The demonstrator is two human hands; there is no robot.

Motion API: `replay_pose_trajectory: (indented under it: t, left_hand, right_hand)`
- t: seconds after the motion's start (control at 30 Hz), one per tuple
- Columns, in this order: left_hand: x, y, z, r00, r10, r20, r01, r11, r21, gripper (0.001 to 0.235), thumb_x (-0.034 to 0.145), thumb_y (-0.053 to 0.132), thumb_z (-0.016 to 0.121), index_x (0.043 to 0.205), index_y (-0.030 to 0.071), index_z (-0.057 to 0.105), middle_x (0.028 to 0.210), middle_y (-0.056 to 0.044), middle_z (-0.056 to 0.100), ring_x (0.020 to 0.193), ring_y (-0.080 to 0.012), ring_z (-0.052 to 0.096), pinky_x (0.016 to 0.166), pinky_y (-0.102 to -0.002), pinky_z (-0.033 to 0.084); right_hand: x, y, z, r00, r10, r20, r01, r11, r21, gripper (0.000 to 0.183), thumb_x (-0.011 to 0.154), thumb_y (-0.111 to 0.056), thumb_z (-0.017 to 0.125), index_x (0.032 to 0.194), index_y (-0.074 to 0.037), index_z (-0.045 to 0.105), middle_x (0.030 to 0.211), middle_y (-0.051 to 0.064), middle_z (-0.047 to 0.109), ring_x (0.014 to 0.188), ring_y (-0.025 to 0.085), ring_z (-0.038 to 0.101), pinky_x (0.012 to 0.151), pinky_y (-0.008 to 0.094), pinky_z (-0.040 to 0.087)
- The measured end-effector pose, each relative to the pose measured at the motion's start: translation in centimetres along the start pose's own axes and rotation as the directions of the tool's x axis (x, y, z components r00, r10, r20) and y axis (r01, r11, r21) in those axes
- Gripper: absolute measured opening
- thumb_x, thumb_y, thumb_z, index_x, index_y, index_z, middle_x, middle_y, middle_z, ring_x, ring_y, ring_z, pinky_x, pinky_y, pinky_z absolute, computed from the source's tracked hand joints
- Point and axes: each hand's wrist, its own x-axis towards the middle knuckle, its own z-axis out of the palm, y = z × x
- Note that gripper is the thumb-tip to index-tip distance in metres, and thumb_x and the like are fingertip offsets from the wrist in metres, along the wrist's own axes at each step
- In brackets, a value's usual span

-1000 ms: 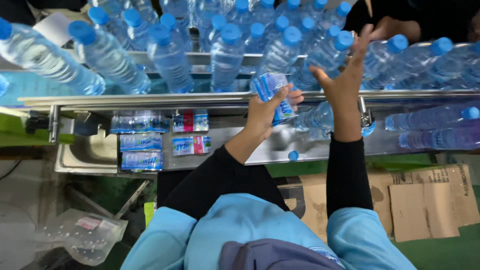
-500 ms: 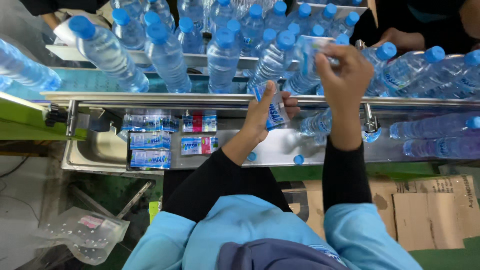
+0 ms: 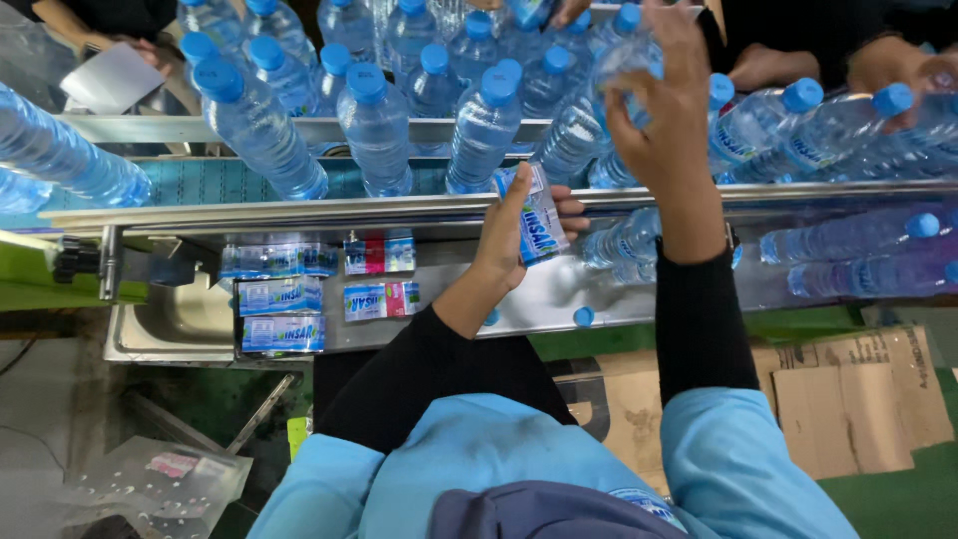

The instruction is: The person applies labels to plastic water bottles moving along a conveyor belt. They pick up labels from a stack, place them on the bottles, and smooth them down by hand.

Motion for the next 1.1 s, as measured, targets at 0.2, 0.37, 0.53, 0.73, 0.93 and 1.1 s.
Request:
replay_pose_trajectory:
  t: [0.2,0.37,0.53,0.73,0.93,1.1]
  left_hand:
    - [0.6,-0.8,-0.2,1.0,-0.012,-0.018,0.012,1.0,0.002,0.064,0.09,0.051,0.066,0.111,-0.009,0.07,0.096,-0.024,0.076,0.077,-0.034,0.077,0.071,-0.039,0.064]
    - [1.9,-2.5,-0.8,0.994,0.077,0.078,-0.079,0.997,0.018,0.043,0.094,0.016,0.063,0.129,-0.009,0.061,0.112,-0.029,0.073,0.098,-0.0378,0.075,0.082,-0.043,0.064]
    - [2.1,-3.0,0.9,0.987,0.152,-0.054,-0.141,0.975,0.17,0.059,0.082,0.03,0.077,0.124,-0.011,0.068,0.109,-0.025,0.076,0.095,-0.0308,0.077,0.094,-0.044,0.063]
    - [4.0,-5.4,0.7,0.954,0.251,-0.165,-0.207,0.948,0.243,0.06,0.081,0.044,0.089,0.119,0.001,0.071,0.111,-0.02,0.072,0.103,-0.0236,0.07,0.075,-0.047,0.059]
    - [2.5,-3.5,1.8,0.997,-0.053,0.055,0.05,0.996,0.068,0.073,0.081,0.062,0.066,0.109,-0.005,0.069,0.096,-0.026,0.076,0.081,-0.0382,0.077,0.076,-0.045,0.064]
    - [1.6,-2.9,2.2,0.997,-0.015,0.074,0.006,0.993,0.119,0.077,0.084,0.065,0.061,0.113,-0.006,0.068,0.097,-0.026,0.076,0.079,-0.0358,0.077,0.067,-0.038,0.064]
  right_hand:
    - [-1.4,-0.6,0.0,0.976,0.214,-0.024,-0.204,0.953,0.224,0.039,0.106,-0.006,0.08,0.136,-0.001,0.056,0.146,0.022,0.054,0.133,0.039,0.058,0.097,0.045,0.05]
    - [-6.1,-0.7,0.4,0.846,0.514,0.144,-0.529,0.773,0.348,0.11,0.109,-0.019,0.093,0.168,-0.031,0.0,0.176,0.01,0.01,0.158,0.038,0.029,0.125,0.055,0.039]
    - [-6.4,-5.2,-1.3,0.878,0.415,-0.237,-0.394,0.909,0.132,0.083,0.103,-0.038,0.086,0.159,-0.011,0.031,0.162,0.015,0.037,0.153,0.034,0.04,0.13,0.052,0.037]
    - [-8.0,-4.4,-0.3,0.8,0.569,0.19,-0.468,0.395,0.79,0.019,0.081,-0.005,0.089,0.092,0.002,0.075,0.099,0.018,0.07,0.098,0.03,0.068,0.096,0.042,0.051]
    - [-4.0,-1.6,-4.1,0.843,0.51,-0.171,-0.385,0.794,0.471,0.008,0.111,-0.001,0.057,0.107,-0.006,0.054,0.1,0.008,0.05,0.082,0.02,0.05,0.073,0.035,0.042]
    - [-1.7,0.3,-3.1,0.988,0.109,-0.111,-0.096,0.988,0.12,0.011,0.103,0.009,0.078,0.102,0.001,0.069,0.097,0.014,0.071,0.088,0.027,0.062,0.07,0.036,0.055]
